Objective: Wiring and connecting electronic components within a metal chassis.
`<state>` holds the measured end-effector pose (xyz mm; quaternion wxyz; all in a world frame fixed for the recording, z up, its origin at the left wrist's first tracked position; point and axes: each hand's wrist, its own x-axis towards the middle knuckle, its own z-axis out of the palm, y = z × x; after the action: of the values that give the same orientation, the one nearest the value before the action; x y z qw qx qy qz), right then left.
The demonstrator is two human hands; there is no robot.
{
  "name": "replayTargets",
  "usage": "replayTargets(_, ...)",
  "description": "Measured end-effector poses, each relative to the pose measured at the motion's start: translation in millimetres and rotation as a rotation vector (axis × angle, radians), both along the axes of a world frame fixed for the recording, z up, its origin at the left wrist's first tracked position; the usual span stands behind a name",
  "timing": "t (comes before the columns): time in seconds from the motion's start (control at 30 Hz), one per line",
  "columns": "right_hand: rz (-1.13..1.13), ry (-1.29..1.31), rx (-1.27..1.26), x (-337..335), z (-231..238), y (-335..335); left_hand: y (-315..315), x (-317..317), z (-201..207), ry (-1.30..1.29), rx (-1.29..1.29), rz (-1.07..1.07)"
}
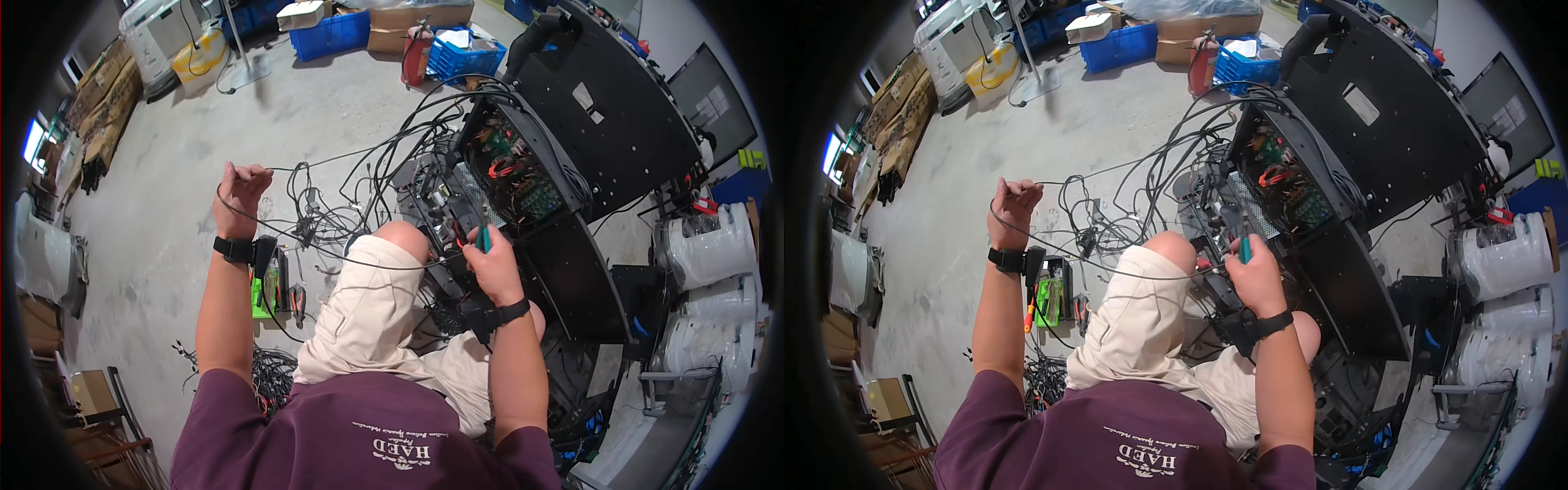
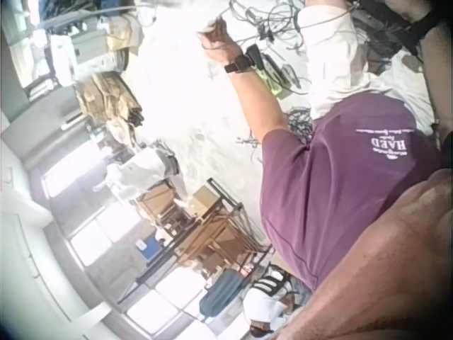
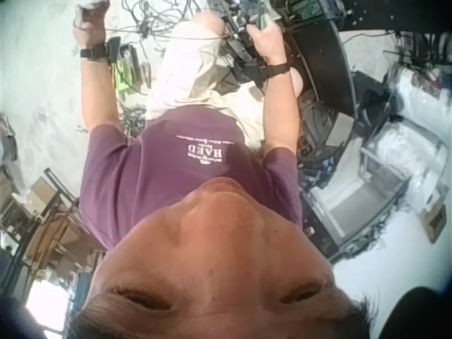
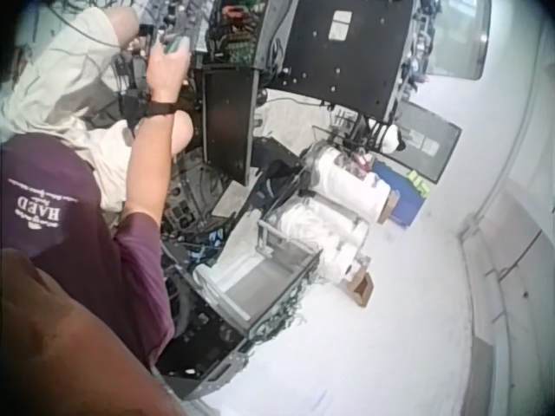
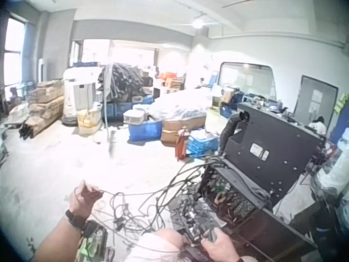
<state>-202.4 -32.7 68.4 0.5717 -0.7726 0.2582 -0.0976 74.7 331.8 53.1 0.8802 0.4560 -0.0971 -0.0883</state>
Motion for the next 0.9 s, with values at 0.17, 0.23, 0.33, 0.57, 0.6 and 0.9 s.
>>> replayTargets(0.17,-0.049,0.009,-0.365,10,-7,-5,0,-22,27,-0.174,-0.009,-0.087)
replayTargets(0.23,-0.087,-0.101,-0.207,26,-9,-11,1,-35,35,-0.208,0.006,-0.103)
replayTargets(0.33,-0.084,-0.190,0.278,69,-13,-19,2,-51,45,-0.252,0.037,-0.083)
replayTargets(0.57,-0.026,-0.246,0.599,165,-32,-22,3,-65,60,-0.304,0.063,-0.115)
replayTargets(0.6,-0.041,-0.248,0.661,172,-34,-24,3,-63,61,-0.309,0.065,-0.118)
replayTargets(0.9,0.069,-0.386,0.757,171,-21,-8,-120,3,40,-0.328,0.498,-0.146)
